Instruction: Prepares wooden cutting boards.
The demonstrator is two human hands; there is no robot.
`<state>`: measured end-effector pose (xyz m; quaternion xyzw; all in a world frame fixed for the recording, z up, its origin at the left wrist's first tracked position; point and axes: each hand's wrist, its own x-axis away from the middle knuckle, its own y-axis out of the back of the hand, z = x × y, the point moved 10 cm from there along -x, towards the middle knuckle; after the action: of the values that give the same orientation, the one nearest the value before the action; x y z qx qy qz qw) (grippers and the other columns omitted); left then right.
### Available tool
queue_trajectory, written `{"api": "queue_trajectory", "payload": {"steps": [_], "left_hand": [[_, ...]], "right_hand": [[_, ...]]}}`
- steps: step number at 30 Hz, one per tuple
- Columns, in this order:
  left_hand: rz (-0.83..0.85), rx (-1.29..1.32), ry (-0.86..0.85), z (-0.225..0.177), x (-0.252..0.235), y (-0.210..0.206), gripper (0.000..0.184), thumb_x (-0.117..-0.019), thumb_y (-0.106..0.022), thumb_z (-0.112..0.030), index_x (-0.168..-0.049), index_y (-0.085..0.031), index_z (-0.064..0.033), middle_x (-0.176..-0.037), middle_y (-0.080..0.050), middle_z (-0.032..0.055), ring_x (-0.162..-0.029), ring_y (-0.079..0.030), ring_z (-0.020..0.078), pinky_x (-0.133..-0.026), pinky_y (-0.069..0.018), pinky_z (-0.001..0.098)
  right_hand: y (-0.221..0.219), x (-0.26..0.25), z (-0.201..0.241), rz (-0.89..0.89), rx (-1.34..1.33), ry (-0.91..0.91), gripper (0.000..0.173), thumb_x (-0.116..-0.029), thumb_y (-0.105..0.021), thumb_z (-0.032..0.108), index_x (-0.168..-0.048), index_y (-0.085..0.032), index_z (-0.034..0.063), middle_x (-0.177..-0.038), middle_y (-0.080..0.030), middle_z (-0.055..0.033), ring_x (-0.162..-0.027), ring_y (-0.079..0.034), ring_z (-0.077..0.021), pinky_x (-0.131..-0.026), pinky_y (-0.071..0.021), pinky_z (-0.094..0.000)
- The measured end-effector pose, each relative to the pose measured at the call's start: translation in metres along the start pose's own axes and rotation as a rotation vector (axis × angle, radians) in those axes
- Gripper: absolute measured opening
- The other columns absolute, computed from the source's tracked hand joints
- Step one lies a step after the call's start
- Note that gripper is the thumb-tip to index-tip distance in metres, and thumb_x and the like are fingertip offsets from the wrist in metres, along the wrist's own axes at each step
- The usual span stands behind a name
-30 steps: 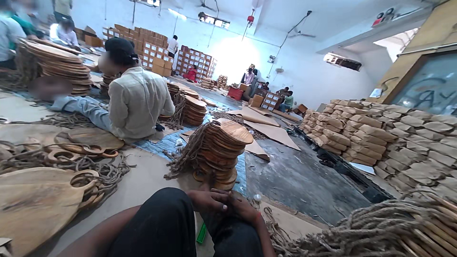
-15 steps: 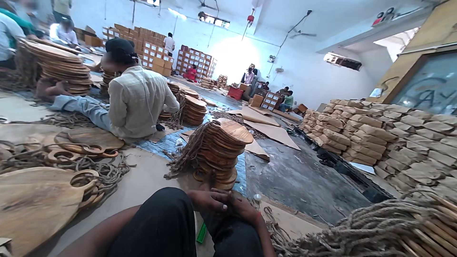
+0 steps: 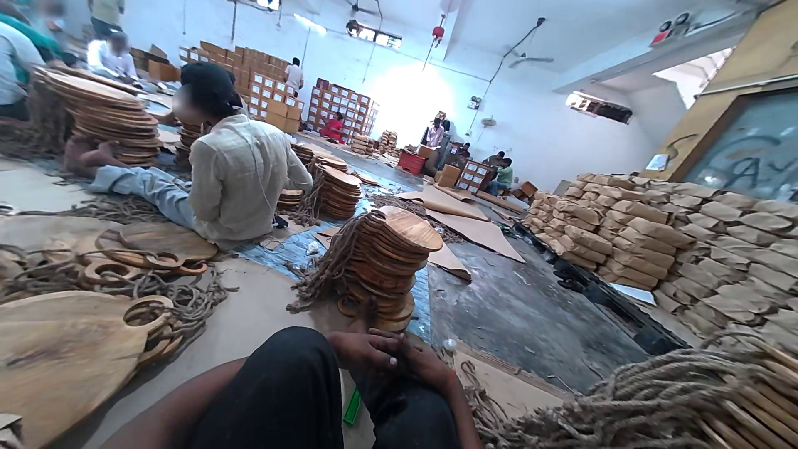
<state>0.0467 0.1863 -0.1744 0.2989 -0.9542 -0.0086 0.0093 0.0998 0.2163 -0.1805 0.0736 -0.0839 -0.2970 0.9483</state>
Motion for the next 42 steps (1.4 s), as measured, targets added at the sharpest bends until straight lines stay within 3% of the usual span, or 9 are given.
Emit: {"api": "queue_trajectory", "payload": {"steps": [9, 14, 22, 25, 28, 31, 35, 39, 42], "left_hand": [[-0.003, -0.005, 0.015, -0.003, 0.002, -0.002, 0.046, -0.105, -0.046, -0.023, -0.149, -0.044, -0.0105, -0.131, -0.059, 0.0062, -0.115, -0.06, 0.0144, -0.102, -0.0488, 0.0404], [-0.004, -0.021, 0.019, -0.004, 0.002, -0.002, 0.045, -0.1053, -0.045, -0.024, -0.148, -0.045, -0.0098, -0.13, -0.06, 0.0063, -0.114, -0.06, 0.014, -0.102, -0.0492, 0.0396], [0.007, -0.002, 0.014, -0.002, -0.001, -0.001, 0.045, -0.1052, -0.046, -0.023, -0.148, -0.045, -0.0111, -0.13, -0.06, 0.0064, -0.113, -0.06, 0.0148, -0.101, -0.0499, 0.0398], [-0.019, -0.027, 0.02, -0.003, 0.001, 0.0, 0.045, -0.1054, -0.045, -0.024, -0.149, -0.045, -0.011, -0.13, -0.06, 0.0063, -0.114, -0.06, 0.014, -0.1, -0.0494, 0.0391], [-0.056, -0.078, 0.023, 0.0, 0.003, 0.006, 0.05, -0.1029, -0.049, -0.027, -0.15, -0.045, -0.0101, -0.137, -0.058, 0.0074, -0.121, -0.057, 0.0144, -0.106, -0.0464, 0.0397], [-0.043, -0.056, 0.014, 0.005, -0.002, 0.01, 0.051, -0.0991, -0.055, -0.03, -0.147, -0.051, -0.0132, -0.134, -0.061, 0.0056, -0.121, -0.059, 0.0164, -0.107, -0.0466, 0.0426], [-0.009, -0.022, 0.016, 0.002, -0.001, 0.005, 0.048, -0.0997, -0.052, -0.03, -0.146, -0.05, -0.0151, -0.126, -0.063, 0.0039, -0.113, -0.062, 0.0164, -0.099, -0.0525, 0.0417], [-0.002, -0.029, 0.017, 0.003, -0.001, 0.004, 0.047, -0.0998, -0.053, -0.03, -0.145, -0.052, -0.0151, -0.125, -0.063, 0.0045, -0.111, -0.063, 0.0166, -0.097, -0.0531, 0.0419], [-0.016, -0.013, 0.032, 0.004, 0.0, 0.005, 0.044, -0.1009, -0.052, -0.026, -0.144, -0.052, -0.0147, -0.122, -0.064, 0.0032, -0.108, -0.064, 0.0147, -0.097, -0.0535, 0.0388]], "right_hand": [[-0.001, -0.001, -0.001, 0.02, -0.024, 0.005, 0.069, -0.1029, -0.034, 0.061, -0.142, -0.055, 0.0085, -0.125, -0.069, -0.0004, -0.113, -0.066, -0.0103, -0.1, -0.0539, -0.0318], [0.002, 0.0, -0.003, -0.019, -0.018, -0.023, 0.065, -0.1057, -0.031, 0.055, -0.141, -0.055, 0.0064, -0.124, -0.07, -0.0014, -0.111, -0.067, -0.0103, -0.099, -0.0545, -0.0316], [0.0, 0.001, -0.001, 0.007, -0.042, -0.001, 0.068, -0.1028, -0.034, 0.061, -0.142, -0.054, 0.0085, -0.124, -0.069, -0.0002, -0.112, -0.066, -0.0102, -0.1, -0.054, -0.0321], [0.008, 0.003, -0.001, -0.089, 0.071, -0.054, 0.057, -0.1075, -0.027, 0.05, -0.134, -0.059, 0.0099, -0.114, -0.07, 0.0038, -0.101, -0.065, -0.0027, -0.092, -0.0537, -0.0252], [0.01, 0.005, 0.005, -0.122, 0.182, -0.063, 0.056, -0.1093, -0.028, 0.046, -0.138, -0.059, 0.0088, -0.125, -0.068, 0.0002, -0.112, -0.062, -0.0037, -0.1, -0.0504, -0.0271], [0.012, 0.013, 0.013, -0.188, 0.21, -0.103, 0.052, -0.1096, -0.031, 0.042, -0.13, -0.063, 0.0072, -0.113, -0.069, -0.0006, -0.102, -0.063, -0.0031, -0.094, -0.0515, -0.027], [0.014, 0.015, 0.011, -0.208, 0.214, -0.141, 0.052, -0.1102, -0.031, 0.041, -0.131, -0.062, 0.0059, -0.113, -0.068, -0.0036, -0.101, -0.063, -0.0051, -0.093, -0.0514, -0.0288], [0.011, 0.014, 0.013, -0.198, 0.198, -0.128, 0.05, -0.1104, -0.03, 0.04, -0.128, -0.063, 0.0074, -0.105, -0.067, 0.001, -0.093, -0.062, -0.0011, -0.087, -0.052, -0.0244], [0.009, 0.014, 0.01, -0.19, 0.176, -0.145, 0.051, -0.1106, -0.029, 0.041, -0.13, -0.062, 0.0069, -0.108, -0.068, 0.0, -0.094, -0.062, -0.0023, -0.088, -0.0519, -0.0257]]}}
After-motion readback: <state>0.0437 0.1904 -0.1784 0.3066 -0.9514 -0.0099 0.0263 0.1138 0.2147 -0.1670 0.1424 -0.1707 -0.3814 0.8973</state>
